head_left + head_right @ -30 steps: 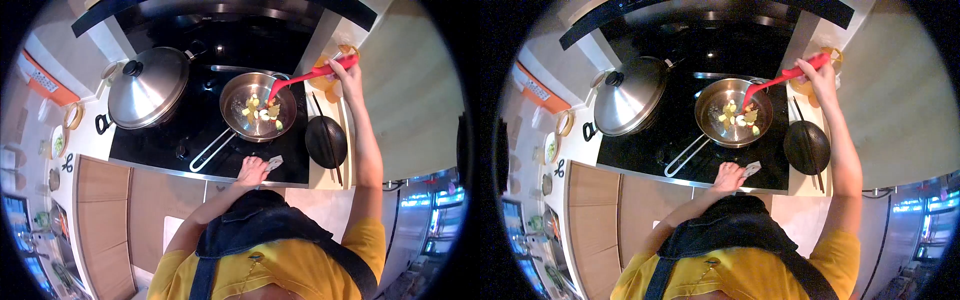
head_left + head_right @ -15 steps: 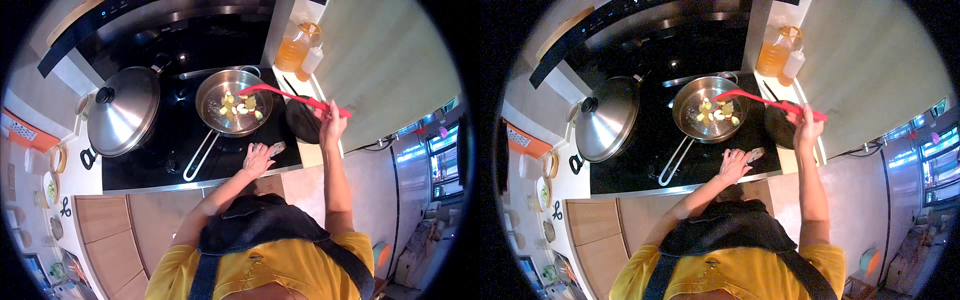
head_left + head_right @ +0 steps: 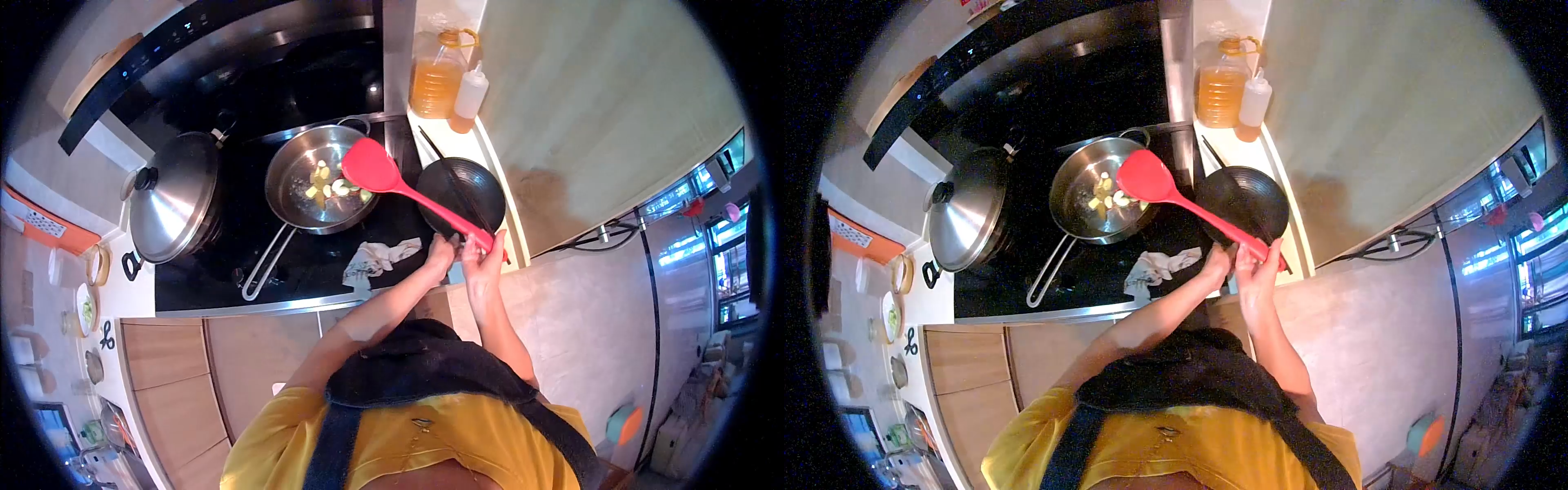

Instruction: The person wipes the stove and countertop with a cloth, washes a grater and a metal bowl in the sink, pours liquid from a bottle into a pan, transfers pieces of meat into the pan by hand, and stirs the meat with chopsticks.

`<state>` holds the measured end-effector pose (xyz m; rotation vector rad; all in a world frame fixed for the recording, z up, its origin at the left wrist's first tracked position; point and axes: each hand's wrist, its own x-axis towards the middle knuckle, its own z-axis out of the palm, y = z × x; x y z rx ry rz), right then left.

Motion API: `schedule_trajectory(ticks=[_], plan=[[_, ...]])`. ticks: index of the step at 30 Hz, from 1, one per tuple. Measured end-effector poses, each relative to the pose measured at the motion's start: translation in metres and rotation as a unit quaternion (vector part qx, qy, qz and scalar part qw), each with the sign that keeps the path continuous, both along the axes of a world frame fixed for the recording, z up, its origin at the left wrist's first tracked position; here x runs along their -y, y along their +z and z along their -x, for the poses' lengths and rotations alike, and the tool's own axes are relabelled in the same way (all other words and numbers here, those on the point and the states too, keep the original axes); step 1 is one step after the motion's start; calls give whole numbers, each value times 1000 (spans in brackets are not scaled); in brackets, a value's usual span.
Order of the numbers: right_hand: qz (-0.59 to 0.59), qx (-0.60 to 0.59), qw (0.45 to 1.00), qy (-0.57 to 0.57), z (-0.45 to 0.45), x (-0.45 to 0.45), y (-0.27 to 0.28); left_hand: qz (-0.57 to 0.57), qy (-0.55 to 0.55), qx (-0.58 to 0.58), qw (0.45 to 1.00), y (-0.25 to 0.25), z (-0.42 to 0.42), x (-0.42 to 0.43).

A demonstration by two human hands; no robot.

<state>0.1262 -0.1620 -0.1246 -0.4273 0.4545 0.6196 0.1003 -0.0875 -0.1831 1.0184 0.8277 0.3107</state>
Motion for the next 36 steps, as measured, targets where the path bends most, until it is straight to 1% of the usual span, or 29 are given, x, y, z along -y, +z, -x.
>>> schedule_trajectory(ticks=[1, 2, 4, 6, 7, 8, 11, 13, 16, 17, 18, 19, 20, 21, 22, 23, 24, 26, 27, 28, 29, 30, 31, 32, 33, 34, 35, 36], plan=[[4, 12, 1000, -10, -5, 4, -9, 42, 6, 69, 997, -16, -8, -3], [9, 22, 1000, -21, -8, 10, -23, 92, 61, 92, 990, -11, -14, 0], [-7, 35, 999, -4, -18, 18, -42, 107, 83, 104, 985, -21, -29, -6], [5, -3, 1000, -10, -23, 20, -50, 93, 67, 129, 985, -26, -37, -19], [-20, 12, 1000, -5, -25, 19, -53, 71, 45, 94, 992, -23, -38, -27], [-21, 10, 1000, -4, -28, 19, -56, 99, 59, 115, 987, -21, -40, -27], [-9, -4, 1000, -5, -34, 6, -49, 84, 41, 118, 989, -20, -39, -36], [-18, 5, 1000, -13, -40, 2, -58, 98, 33, 79, 991, -22, -41, -39], [-28, 4, 1000, -13, -46, 2, -63, 75, 31, 68, 994, -30, -39, -39], [-28, -2, 999, -14, -48, 3, -65, 80, 16, 92, 992, -35, -35, -41], [-27, -8, 999, -14, -51, 6, -68, 79, 26, 94, 992, -35, -32, -41], [-25, -8, 1000, -11, -55, 8, -73, 53, 24, 70, 996, -32, -29, -41], [-31, 25, 999, -7, -58, 11, -78, 28, 22, 46, 998, -30, -25, -40], [-44, 19, 999, 9, -61, 13, -81, -5, 52, 37, 998, -29, -18, -34], [-57, 12, 998, 24, -65, 13, -84, -4, 62, 37, 997, -35, -7, -32], [-37, 29, 999, 21, -66, 12, -87, -175, 41, 36, 983, -42, 9, -32], [-37, 28, 999, 29, -66, 13, -87, -342, 18, 33, 939, -48, 27, -31], [-37, 7, 993, 108, -62, 18, -83, -386, 65, -15, 920, -13, 74, -19], [-34, -11, 991, 126, -59, 20, -81, -547, 84, -73, 830, 0, 98, -21], [-31, -13, 990, 135, -53, 23, -80, -686, 99, -131, 709, 5, 120, -24], [-10, 45, 979, 197, -44, 24, -80, -701, 103, -212, 673, 2, 139, -27], [10, 103, 960, 259, -34, 23, -78, -710, 106, -294, 631, -2, 153, -26], [124, 275, 911, 282, -12, 16, -68, -688, 80, -366, 621, -3, 159, -25], [157, 414, 839, 318, 10, 4, -69, -682, 85, -375, 622, -11, 164, -26], [237, 588, 690, 349, 25, -12, -78, -681, 48, -365, 633, -26, 167, -30], [269, 769, 524, 248, 44, -30, -56, -678, 11, -353, 644, -34, 170, -33], [252, 849, 430, 177, 58, -51, -56, -673, 13, -342, 656, -33, 170, -36], [251, 866, 393, 179, 68, -72, -65, -667, 20, -350, 658, -35, 173, -39]])
